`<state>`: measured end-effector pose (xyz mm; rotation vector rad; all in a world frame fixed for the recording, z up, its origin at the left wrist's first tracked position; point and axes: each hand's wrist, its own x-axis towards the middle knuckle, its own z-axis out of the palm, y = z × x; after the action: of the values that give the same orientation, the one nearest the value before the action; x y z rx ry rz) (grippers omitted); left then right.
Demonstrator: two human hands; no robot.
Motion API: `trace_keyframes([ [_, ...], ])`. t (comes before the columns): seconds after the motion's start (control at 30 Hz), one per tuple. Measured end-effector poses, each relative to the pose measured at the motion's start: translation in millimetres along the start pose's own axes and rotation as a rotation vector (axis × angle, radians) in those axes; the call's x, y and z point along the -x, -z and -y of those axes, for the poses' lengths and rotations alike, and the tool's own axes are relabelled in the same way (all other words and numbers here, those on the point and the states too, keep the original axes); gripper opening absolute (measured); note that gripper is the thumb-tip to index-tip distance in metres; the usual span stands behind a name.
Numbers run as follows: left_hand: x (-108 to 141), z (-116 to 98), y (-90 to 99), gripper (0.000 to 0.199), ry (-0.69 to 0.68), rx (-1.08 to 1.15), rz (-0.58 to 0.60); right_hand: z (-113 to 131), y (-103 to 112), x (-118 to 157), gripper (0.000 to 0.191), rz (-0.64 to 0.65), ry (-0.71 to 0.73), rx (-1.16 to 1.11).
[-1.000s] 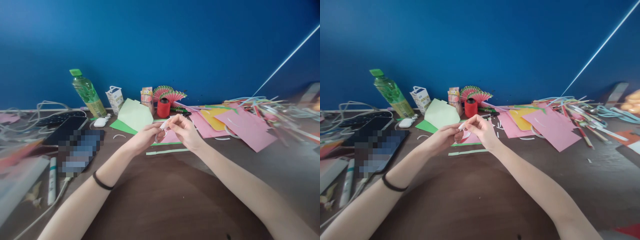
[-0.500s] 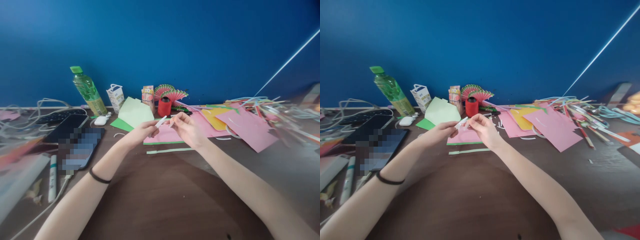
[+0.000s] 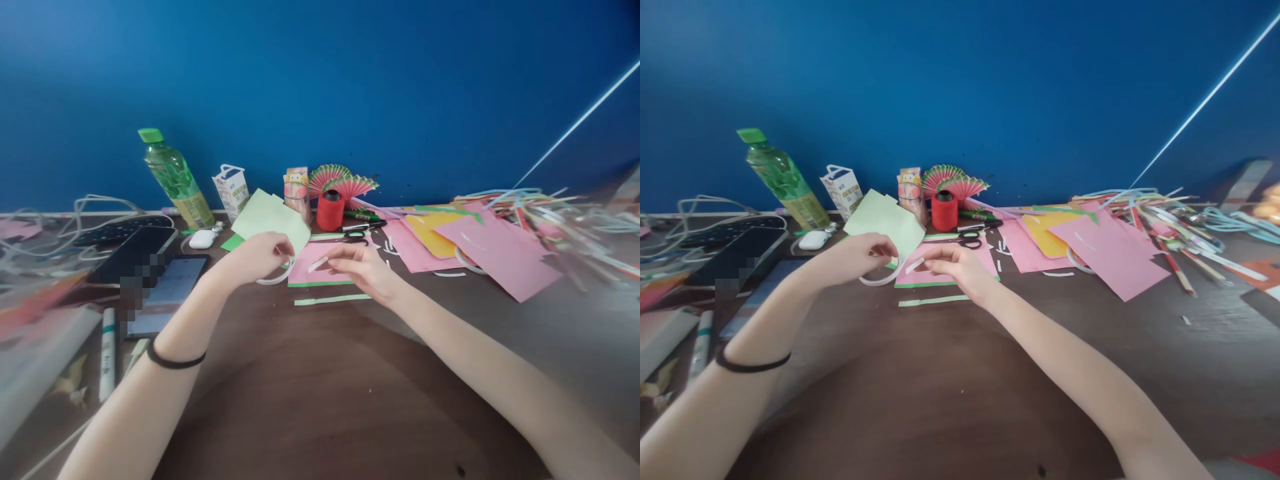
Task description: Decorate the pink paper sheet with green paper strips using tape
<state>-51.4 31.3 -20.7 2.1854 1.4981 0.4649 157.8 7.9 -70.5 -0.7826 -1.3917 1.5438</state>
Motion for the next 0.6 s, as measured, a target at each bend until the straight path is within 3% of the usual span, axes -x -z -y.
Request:
trace_keyframes([
  [0.13, 5, -17, 6.7, 0.019, -0.089, 0.112, 0.257, -2, -1, 0, 0.010, -0.022, 0.003, -0.037],
  [0.4, 8, -19, 6.1, 0.014, -0.119, 0.194, 0.283, -1, -5, 1, 0.011, -0.039, 0.043, 0.117],
  [0.6, 7, -18, 8.6, 0.018, -0.106, 0.052, 0.475, -3, 1, -1, 0.011, -0.228, 0.053, 0.396],
])
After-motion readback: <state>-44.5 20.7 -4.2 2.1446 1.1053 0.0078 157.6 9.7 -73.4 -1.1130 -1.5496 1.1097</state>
